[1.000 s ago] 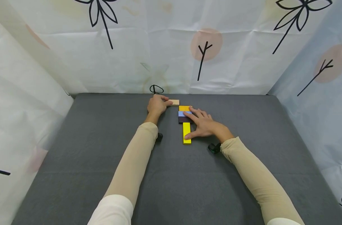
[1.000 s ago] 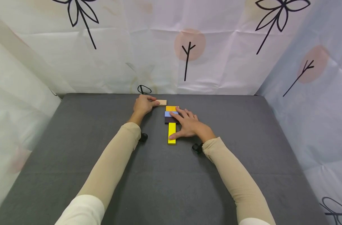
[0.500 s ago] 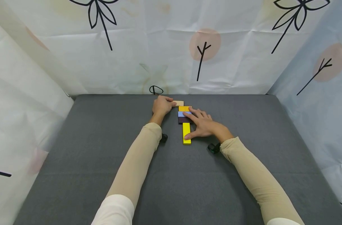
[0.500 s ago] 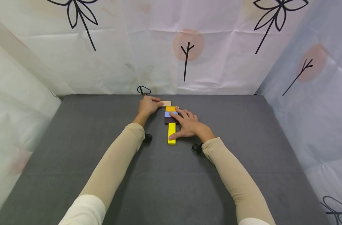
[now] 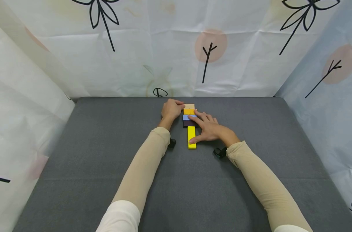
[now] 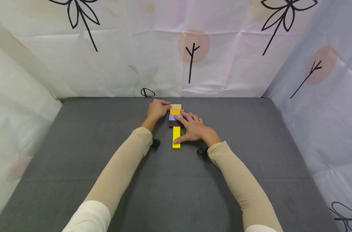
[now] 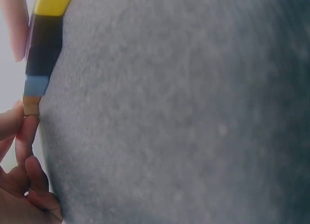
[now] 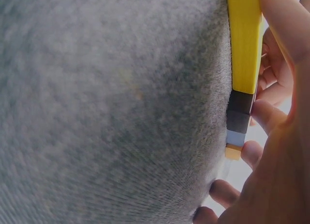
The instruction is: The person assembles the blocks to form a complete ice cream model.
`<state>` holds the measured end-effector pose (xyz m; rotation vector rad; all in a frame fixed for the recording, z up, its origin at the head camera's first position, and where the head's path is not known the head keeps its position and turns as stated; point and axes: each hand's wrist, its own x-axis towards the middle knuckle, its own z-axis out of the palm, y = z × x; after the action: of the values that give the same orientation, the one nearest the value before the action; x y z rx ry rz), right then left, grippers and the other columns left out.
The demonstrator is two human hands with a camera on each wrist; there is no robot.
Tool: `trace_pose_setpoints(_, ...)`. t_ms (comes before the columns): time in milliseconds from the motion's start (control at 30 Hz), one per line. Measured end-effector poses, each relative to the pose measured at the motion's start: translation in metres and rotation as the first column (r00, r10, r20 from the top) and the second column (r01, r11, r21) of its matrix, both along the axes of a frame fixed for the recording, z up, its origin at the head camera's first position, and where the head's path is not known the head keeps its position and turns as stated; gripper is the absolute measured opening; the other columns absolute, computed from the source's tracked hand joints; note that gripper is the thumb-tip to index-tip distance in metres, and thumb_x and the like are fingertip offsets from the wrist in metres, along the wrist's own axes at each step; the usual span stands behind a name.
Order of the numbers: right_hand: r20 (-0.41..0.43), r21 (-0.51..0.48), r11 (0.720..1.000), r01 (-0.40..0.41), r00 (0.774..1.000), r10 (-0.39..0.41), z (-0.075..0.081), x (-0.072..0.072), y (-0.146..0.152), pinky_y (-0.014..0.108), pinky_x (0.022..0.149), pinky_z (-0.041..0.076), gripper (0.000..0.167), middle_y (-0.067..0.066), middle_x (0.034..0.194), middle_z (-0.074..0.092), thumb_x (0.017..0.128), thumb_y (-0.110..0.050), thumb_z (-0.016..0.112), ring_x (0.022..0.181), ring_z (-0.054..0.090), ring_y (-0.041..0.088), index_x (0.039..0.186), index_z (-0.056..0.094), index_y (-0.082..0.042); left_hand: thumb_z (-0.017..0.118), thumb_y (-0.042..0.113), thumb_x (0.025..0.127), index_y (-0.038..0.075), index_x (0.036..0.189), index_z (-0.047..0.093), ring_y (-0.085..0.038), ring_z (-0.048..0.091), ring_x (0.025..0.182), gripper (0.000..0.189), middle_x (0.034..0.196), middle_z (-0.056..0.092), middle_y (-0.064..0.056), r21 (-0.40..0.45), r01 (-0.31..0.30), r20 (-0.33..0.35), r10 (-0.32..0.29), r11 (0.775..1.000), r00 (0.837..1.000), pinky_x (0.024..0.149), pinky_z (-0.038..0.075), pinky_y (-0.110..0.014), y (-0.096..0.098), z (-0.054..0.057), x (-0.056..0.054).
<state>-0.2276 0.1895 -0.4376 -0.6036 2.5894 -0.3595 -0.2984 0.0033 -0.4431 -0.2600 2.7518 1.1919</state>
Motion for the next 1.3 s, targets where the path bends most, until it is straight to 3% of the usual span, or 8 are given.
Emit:
trace_pose_setpoints(400,0.002,-0.002,1.000,-0.001,1.000,0.001,0.000,0.000,0.000,0.070,0.122,0.012,0.110,0.000,0.174,-0.011,0.081,-0.075,0.069,0.159,0.000,0.042,0.165,0.009,-0.035,0.067,0.036,0.100,0.028,0.121,0.078,-0.025,0.067,0.117,0.025,0.129,0.073,0.001,-0.048,0.024,-0.015,-0.025,0.999,1.000,0.091,0.056,-0.042,0.009,-0.003,0.001)
trace_pose_setpoints(667,0.006,-0.015,1.000,-0.001,1.000,0.001,0.001,0.000,-0.001,0.071,0.122,0.011,0.110,0.000,0.174,-0.010,0.082,-0.073,0.070,0.159,-0.001,0.042,0.166,0.010,-0.034,0.065,0.036,0.101,0.030,0.121,0.077,-0.023,0.068,0.106,0.024,0.127,0.074,0.002,-0.083,0.043,-0.026,-0.045,0.996,0.999,0.084,0.056,-0.038,0.009,-0.004,0.000)
trace_pose_setpoints(900,0.023,-0.027,1.000,0.007,1.000,-0.006,0.003,0.000,-0.005,0.073,0.121,0.013,0.112,0.002,0.174,-0.009,0.081,-0.071,0.073,0.159,0.000,0.043,0.166,0.011,-0.031,0.065,0.035,0.101,0.029,0.121,0.077,-0.025,0.068,0.107,0.024,0.122,0.076,0.002,-0.150,0.063,-0.072,-0.074,0.987,0.995,0.091,0.055,-0.040,0.010,-0.004,0.003)
trace_pose_setpoints(1100,0.047,-0.060,0.998,0.016,0.999,-0.013,0.006,-0.001,-0.005,0.073,0.122,0.011,0.104,0.005,0.174,-0.008,0.086,-0.064,0.071,0.159,0.000,0.045,0.165,0.016,-0.026,0.066,0.035,0.101,0.029,0.119,0.078,-0.025,0.065,0.111,0.023,0.120,0.076,0.005,-0.203,0.079,-0.113,-0.104,0.976,0.988,0.097,0.053,-0.041,0.011,-0.006,0.002)
trace_pose_setpoints(1300,0.037,-0.070,0.998,0.004,0.999,-0.001,0.006,0.003,-0.004,0.073,0.122,0.011,0.102,0.008,0.174,-0.008,0.088,-0.063,0.070,0.159,0.002,0.046,0.165,0.016,-0.024,0.066,0.034,0.101,0.029,0.118,0.079,-0.024,0.067,0.110,0.022,0.117,0.077,0.005,-0.208,0.106,-0.145,-0.138,0.972,0.980,0.099,0.052,-0.042,0.009,-0.007,0.003)
